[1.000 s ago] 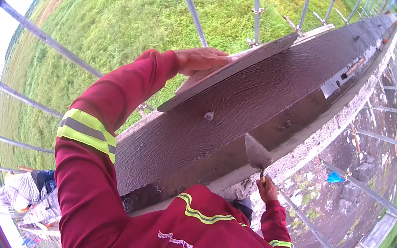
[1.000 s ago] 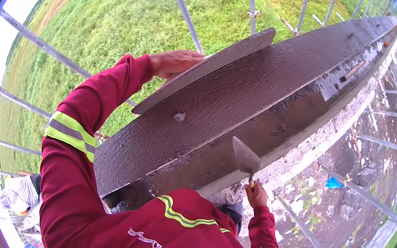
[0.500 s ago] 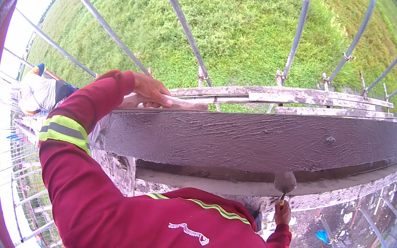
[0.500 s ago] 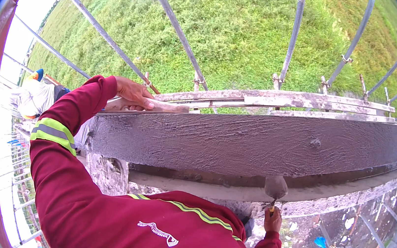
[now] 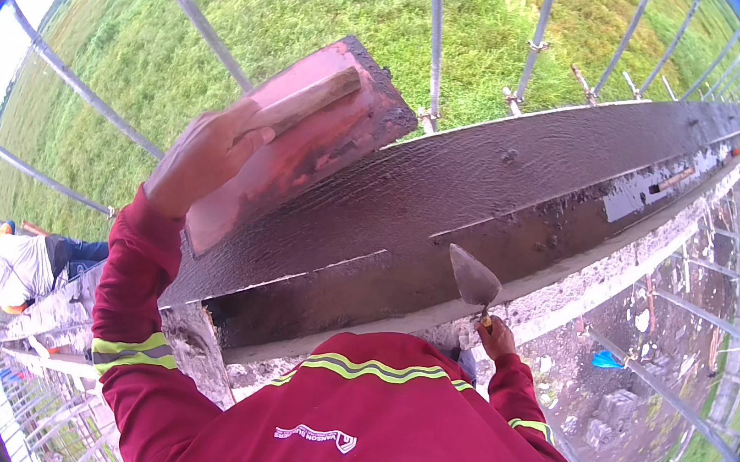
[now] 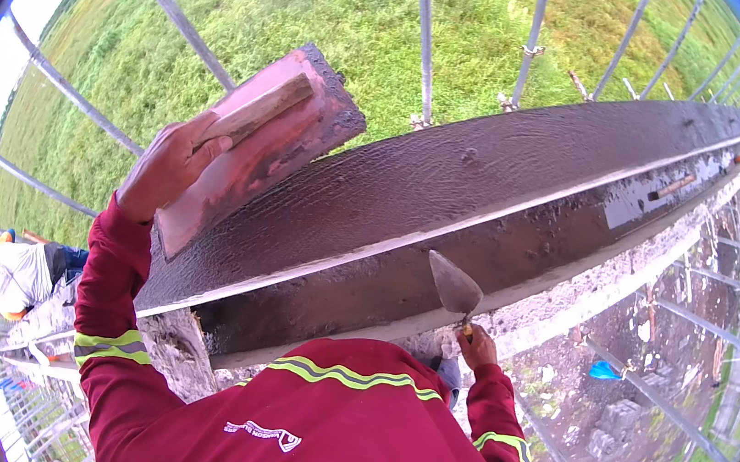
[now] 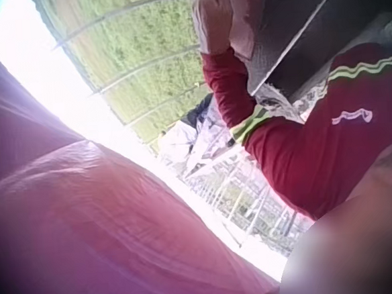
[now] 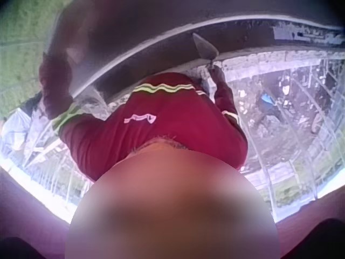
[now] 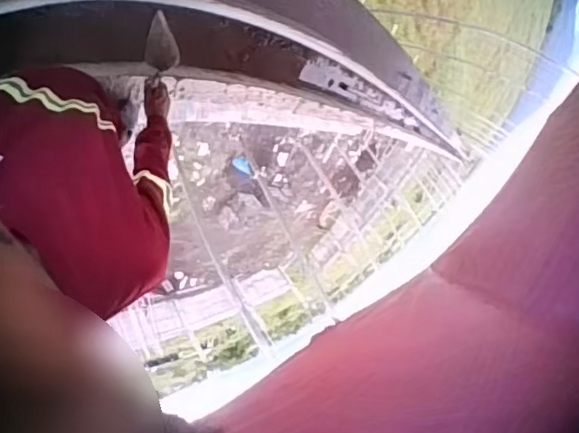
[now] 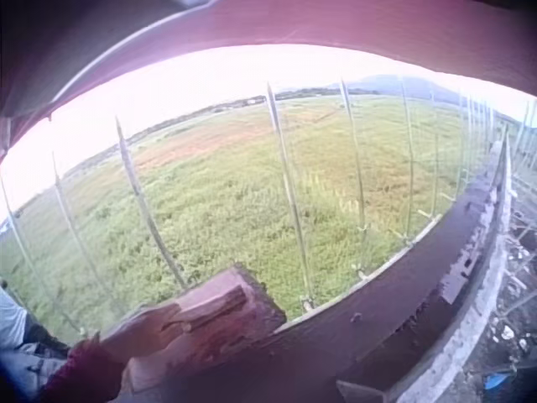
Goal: The person scoops wet cement from a hawk with a trowel and applies it to a concrete beam, then smooths the surface with a wooden float. The person repeats this process along the beam, maintaining a consistent layer of cement.
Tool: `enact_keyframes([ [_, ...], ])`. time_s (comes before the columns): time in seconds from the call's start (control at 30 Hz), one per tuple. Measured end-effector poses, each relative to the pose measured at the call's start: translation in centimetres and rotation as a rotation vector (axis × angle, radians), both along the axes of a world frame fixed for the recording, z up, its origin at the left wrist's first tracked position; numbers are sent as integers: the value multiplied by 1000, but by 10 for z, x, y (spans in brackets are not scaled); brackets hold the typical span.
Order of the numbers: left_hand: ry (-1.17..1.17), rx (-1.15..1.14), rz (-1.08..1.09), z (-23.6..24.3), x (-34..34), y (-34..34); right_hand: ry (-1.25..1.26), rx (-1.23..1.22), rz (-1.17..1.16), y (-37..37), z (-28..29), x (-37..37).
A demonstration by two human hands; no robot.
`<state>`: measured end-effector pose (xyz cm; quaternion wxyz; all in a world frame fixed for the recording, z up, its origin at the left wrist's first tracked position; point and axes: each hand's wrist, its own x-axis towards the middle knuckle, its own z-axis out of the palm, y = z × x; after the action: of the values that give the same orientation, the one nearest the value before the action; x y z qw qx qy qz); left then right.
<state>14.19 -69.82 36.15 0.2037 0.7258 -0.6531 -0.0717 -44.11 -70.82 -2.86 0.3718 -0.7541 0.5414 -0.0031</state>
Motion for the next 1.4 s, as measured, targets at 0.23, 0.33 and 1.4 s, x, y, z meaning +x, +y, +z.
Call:
enact_keyframes([
  [0.23,41,111,-211,-13,-87,-40,-1,29,-28,2,-4,9],
  [0.33,12,105,-236,-19,-93,-27,-14,37,-49,10,-4,4],
  [1.4,-582,-193,177,-149,-205,211,-160,-191,-1,-50,-17,-75],
])
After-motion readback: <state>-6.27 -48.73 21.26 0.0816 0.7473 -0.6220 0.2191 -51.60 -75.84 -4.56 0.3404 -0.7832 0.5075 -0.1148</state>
